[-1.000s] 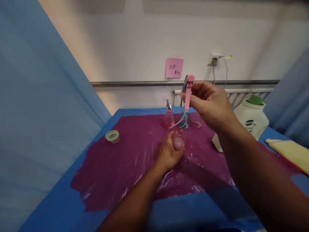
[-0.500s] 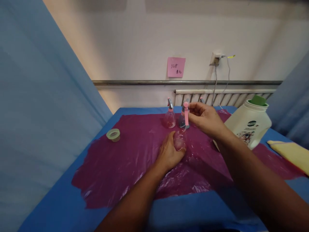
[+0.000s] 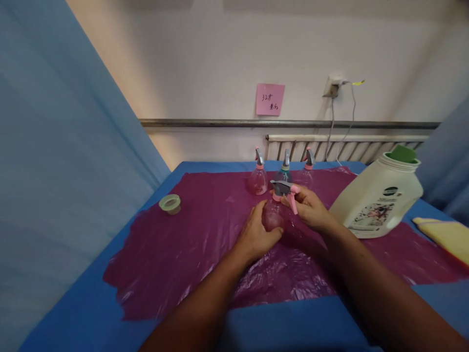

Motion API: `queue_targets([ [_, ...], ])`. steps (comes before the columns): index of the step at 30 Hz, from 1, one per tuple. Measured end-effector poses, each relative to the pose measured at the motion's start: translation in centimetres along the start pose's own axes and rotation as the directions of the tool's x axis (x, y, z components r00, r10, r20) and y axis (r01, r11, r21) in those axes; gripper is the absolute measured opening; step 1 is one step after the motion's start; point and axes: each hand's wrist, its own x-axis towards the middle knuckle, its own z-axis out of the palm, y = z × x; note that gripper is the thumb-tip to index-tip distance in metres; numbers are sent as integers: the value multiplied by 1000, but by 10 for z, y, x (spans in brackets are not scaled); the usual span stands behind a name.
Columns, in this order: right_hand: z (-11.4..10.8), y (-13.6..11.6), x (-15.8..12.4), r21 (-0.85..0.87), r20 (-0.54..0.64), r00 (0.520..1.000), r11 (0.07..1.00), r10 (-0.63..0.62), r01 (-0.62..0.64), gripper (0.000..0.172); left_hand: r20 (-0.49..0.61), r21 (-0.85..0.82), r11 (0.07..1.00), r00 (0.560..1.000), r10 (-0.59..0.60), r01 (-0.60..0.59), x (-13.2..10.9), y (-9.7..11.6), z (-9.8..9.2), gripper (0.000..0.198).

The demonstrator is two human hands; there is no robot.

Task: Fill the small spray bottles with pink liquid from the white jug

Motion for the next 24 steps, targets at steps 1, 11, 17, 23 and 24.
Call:
queue_targets([
  [1, -1, 0, -1, 13, 2, 1000, 1000, 0, 0, 47, 6, -10, 1000, 1000, 4, -4, 0, 0, 0, 87],
  [11, -4, 2, -3, 47, 39, 997, 997, 62, -64, 51, 89, -150, 987, 995, -48, 61, -3, 14, -6, 84],
  [17, -2, 1, -4, 107, 51, 996, 991, 69, -74, 51, 149, -231, 969, 987, -56, 90, 0, 14, -11, 86],
  [23, -4, 3, -6, 100, 59, 997, 994, 43, -48, 50, 157, -204, 976, 986, -51, 83, 1, 13, -14, 84],
  [24, -3, 4, -7, 94, 52, 998, 994, 41, -46, 50, 146, -192, 978, 988, -52, 80, 1, 12, -13, 84],
])
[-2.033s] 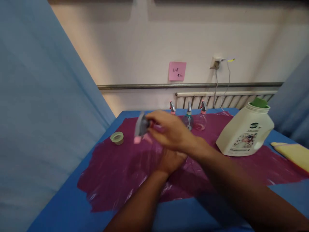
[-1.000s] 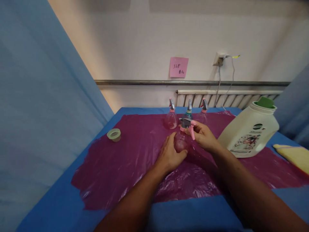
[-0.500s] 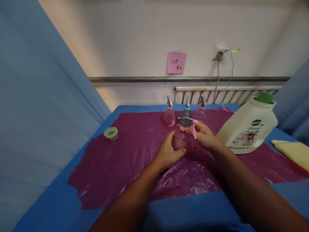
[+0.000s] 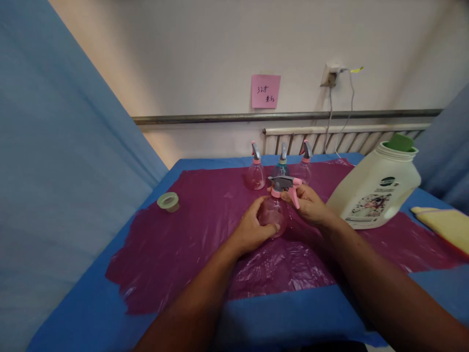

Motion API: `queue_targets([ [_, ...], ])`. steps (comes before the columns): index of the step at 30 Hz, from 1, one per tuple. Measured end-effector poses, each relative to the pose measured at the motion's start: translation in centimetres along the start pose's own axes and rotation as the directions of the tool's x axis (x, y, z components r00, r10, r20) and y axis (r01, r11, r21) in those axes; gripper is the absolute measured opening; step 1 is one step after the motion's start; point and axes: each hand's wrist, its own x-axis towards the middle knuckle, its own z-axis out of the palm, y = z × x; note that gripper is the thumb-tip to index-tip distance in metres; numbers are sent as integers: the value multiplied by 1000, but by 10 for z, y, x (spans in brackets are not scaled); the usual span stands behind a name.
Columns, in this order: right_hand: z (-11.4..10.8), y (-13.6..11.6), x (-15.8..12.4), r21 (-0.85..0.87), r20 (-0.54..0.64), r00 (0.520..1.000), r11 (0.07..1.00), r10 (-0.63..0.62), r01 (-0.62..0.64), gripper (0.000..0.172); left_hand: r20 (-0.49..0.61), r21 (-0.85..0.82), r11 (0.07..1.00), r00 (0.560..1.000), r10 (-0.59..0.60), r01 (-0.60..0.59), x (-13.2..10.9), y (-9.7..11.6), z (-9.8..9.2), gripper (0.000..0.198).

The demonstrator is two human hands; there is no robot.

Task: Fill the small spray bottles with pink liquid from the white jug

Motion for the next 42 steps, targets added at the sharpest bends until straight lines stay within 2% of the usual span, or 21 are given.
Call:
queue_targets([
  [4, 3, 3, 0, -38, -51, 999, 999, -14, 12, 49, -49, 50, 999, 999, 0, 3, -1, -1, 1, 87],
  [9, 7, 3, -2, -83, -120, 991, 995, -65, 56, 46, -112, 183, 982, 992, 57, -36, -4, -5, 4, 83],
  [16, 9, 7, -2, -58, -167, 981, 994, -103, 94, 49, -173, 338, 940, 979, 108, -44, -6, -8, 7, 83],
  [20, 13, 6, -2, -61, -188, 978, 995, -93, 83, 52, -135, 353, 930, 978, 157, -101, -7, -10, 6, 100],
  [24, 18, 4, -3, -37, -195, 980, 999, -25, 18, 54, -38, 376, 912, 981, 189, -161, -9, -5, 3, 122],
  [29, 21, 4, 1, -36, -150, 988, 999, -23, 17, 54, 61, 395, 900, 983, 172, -182, -11, -2, -1, 116],
  [34, 21, 11, 4, -55, -160, 986, 998, -51, 43, 55, 76, 399, 882, 968, 239, -249, -9, -8, -2, 101],
  [42, 14, 9, 0, -18, -79, 994, 997, -70, 69, 59, 79, 442, 857, 963, 257, -265, -7, -11, -2, 103],
])
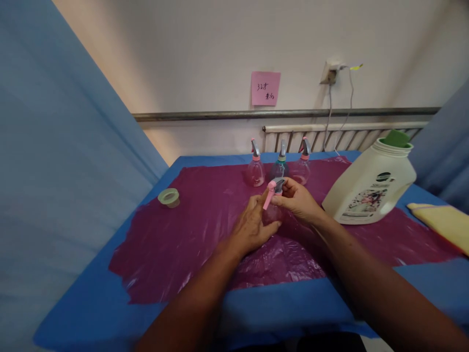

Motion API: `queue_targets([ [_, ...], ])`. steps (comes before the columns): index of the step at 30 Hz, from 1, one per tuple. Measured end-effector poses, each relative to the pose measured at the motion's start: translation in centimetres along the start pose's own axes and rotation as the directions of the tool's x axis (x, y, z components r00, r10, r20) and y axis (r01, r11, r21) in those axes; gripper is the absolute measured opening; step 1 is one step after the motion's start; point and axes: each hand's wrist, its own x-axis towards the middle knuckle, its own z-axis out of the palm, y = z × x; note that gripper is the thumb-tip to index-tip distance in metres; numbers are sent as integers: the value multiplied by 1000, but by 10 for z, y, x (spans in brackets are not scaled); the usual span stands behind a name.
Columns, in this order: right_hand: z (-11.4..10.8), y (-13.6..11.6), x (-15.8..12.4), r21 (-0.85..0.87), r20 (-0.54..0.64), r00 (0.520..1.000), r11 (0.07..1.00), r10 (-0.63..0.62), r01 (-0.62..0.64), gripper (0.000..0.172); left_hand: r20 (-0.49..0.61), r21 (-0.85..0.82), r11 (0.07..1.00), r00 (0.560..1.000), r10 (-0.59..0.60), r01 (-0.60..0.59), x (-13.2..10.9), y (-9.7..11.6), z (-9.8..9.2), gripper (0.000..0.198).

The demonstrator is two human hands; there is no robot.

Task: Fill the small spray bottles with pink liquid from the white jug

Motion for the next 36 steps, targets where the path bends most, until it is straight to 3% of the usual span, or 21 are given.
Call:
queue_targets([
  [5, -12, -2, -4, 63, 35, 998, 997, -43, 41, 78, -29, 32, 999, 1000, -11, 12, -1, -3, 2, 113],
  [17, -14, 0, 1, -2, 23, 999, 999, -47, 47, 64, -52, 53, 998, 998, 45, -43, 1, -2, 2, 106],
  [23, -6, -4, 2, -108, 8, 997, 991, -76, 76, 63, -30, 49, 997, 998, -62, 64, -2, 3, 2, 109],
  [33, 0, -1, 0, -174, -74, 993, 982, -91, 77, 49, -53, 36, 999, 998, -36, 38, -2, 4, 2, 107],
  [36, -3, -5, -3, -180, -50, 994, 979, -102, 91, 46, -57, 39, 998, 997, -43, 45, -2, 3, 3, 104],
])
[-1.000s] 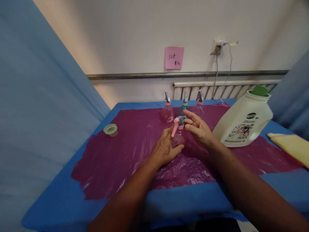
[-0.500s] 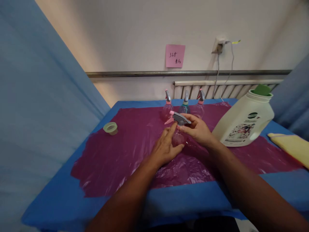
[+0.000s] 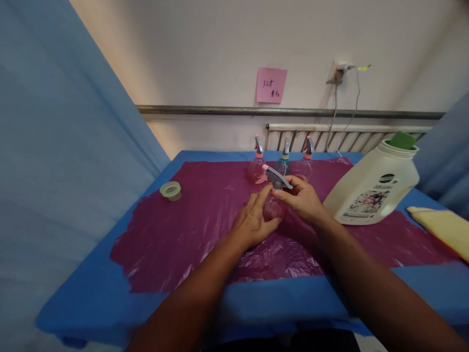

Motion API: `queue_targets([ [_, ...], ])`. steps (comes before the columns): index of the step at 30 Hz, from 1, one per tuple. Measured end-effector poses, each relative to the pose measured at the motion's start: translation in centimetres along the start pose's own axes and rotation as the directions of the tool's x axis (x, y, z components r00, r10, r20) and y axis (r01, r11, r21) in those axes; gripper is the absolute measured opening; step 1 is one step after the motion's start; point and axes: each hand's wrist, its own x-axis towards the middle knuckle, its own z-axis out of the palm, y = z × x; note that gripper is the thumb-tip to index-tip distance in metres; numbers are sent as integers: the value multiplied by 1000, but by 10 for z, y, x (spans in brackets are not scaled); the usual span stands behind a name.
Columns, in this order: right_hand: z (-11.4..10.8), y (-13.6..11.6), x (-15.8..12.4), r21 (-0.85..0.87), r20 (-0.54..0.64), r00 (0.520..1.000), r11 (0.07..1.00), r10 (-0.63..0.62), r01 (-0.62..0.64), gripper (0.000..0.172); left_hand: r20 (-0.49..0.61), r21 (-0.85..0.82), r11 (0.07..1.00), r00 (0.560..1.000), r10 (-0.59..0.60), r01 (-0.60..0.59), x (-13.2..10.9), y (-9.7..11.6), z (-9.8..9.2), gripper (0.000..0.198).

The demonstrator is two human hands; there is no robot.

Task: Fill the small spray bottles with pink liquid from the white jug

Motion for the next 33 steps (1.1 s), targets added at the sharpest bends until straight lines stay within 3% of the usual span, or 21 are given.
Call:
queue_targets([
  [9, -7, -4, -2, -97, 67, 993, 990, -94, 101, 44, -6, -26, 999, 1000, 19, -19, 0, 0, 1, 109],
  [12, -10, -2, -1, -165, 81, 987, 974, -141, 153, 39, -42, -98, 993, 997, -66, 62, 1, 4, 4, 117],
  [14, -12, -2, -1, -219, 72, 983, 959, -170, 182, 36, -60, -125, 984, 989, -133, 125, 1, 6, 8, 107],
  [18, -11, -2, -1, -265, 45, 985, 949, -167, 173, 38, -84, -117, 982, 984, -157, 147, 3, 9, 12, 84],
  [25, 0, -3, -1, -295, -29, 987, 945, -158, 143, 47, -98, -89, 983, 980, -171, 162, 2, 10, 13, 87],
  [29, 7, -7, -2, -394, -27, 982, 905, -186, 160, 33, -99, -68, 989, 986, -136, 130, 1, 9, 14, 82],
  [33, 8, -7, -2, -422, -32, 981, 892, -191, 160, 32, -95, -67, 988, 984, -148, 142, 1, 7, 15, 83],
])
